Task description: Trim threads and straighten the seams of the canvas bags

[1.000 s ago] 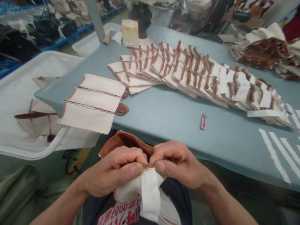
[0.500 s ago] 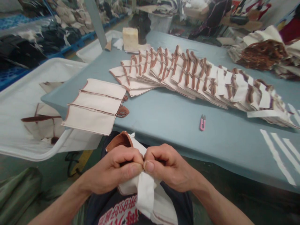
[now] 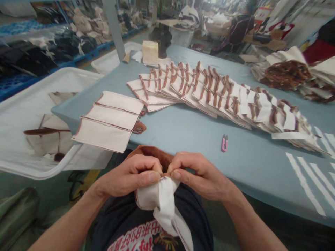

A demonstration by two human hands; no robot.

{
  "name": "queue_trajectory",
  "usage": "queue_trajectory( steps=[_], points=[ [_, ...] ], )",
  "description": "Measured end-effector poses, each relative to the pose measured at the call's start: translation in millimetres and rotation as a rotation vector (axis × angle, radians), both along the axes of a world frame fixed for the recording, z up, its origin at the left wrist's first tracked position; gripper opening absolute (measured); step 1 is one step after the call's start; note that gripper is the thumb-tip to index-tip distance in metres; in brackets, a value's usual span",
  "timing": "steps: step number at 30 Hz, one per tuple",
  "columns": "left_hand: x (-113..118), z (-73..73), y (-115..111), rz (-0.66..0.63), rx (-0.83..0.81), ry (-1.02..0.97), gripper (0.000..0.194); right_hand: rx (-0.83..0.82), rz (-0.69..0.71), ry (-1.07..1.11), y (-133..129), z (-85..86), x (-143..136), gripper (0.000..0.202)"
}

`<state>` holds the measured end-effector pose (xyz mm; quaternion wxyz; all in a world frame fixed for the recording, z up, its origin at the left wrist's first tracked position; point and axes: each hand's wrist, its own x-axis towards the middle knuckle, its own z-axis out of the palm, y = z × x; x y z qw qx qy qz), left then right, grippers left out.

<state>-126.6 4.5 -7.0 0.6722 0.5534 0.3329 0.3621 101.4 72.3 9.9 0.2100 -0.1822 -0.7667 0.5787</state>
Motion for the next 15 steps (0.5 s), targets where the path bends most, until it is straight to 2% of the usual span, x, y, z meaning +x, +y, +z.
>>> queue_trajectory(
  steps=[3, 5, 7, 11, 12, 15],
  points=[
    [-11, 16.6, 11, -0.039, 0.154, 0.189, 0.055, 0.095, -0.017, -0.011, 8, 14.5, 4, 0.033],
    [-16, 23.2, 17, -0.038, 0.211, 0.271, 0.057, 0.058, -0.052, 0.011, 11, 20.8, 9, 0.034],
    [-18, 28.1, 23, -0.065, 0.258, 0.313, 0.05, 0.016, -0.108, 0.047, 17, 23.4, 14, 0.035],
    [-11, 39.8, 39, -0.111, 0.358, 0.35, 0.036, 0.078, -0.238, -0.015, 36, 16.9, 17, 0.035],
    [-8, 43.3, 43, -0.075, 0.386, 0.357, 0.036, 0.084, -0.283, -0.042, 41, 13.0, 17, 0.038],
    [-3, 52.0, 52, 0.07, 0.455, 0.403, 0.036, -0.004, -0.357, -0.047, 50, 0.1, 18, 0.063]
  ],
)
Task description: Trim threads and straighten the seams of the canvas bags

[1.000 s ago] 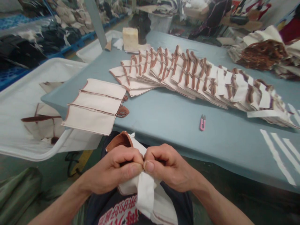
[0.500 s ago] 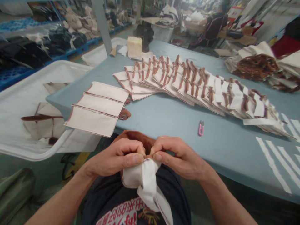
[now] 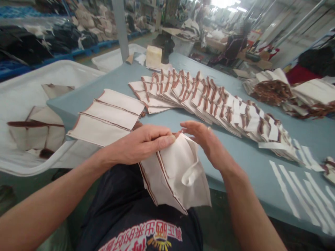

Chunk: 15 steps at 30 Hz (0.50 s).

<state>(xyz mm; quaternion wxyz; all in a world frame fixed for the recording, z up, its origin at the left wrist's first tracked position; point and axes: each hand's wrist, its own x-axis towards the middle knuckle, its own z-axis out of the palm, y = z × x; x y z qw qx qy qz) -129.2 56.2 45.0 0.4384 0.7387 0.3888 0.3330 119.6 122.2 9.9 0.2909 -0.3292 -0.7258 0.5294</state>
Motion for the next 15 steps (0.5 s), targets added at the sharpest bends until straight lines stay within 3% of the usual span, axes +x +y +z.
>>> queue_trajectory(
  steps=[5, 9, 12, 15],
  points=[
    [-4, 1.4, 2, 0.031, 0.039, 0.066, 0.038, 0.017, -0.069, -0.137, -24, -3.9, -4, 0.079],
    [-12, -2.6, -3, 0.067, 0.027, 0.114, 0.038, 0.094, -0.09, -0.332, -48, 4.5, -14, 0.039],
    [-14, -4.1, -7, 0.076, -0.081, 0.128, 0.04, 0.146, -0.156, -0.421, -43, -2.4, -12, 0.03],
    [-14, -5.0, -9, 0.105, -0.168, 0.128, 0.038, 0.219, -0.277, -0.525, -20, -23.2, 0, 0.027]
  ],
)
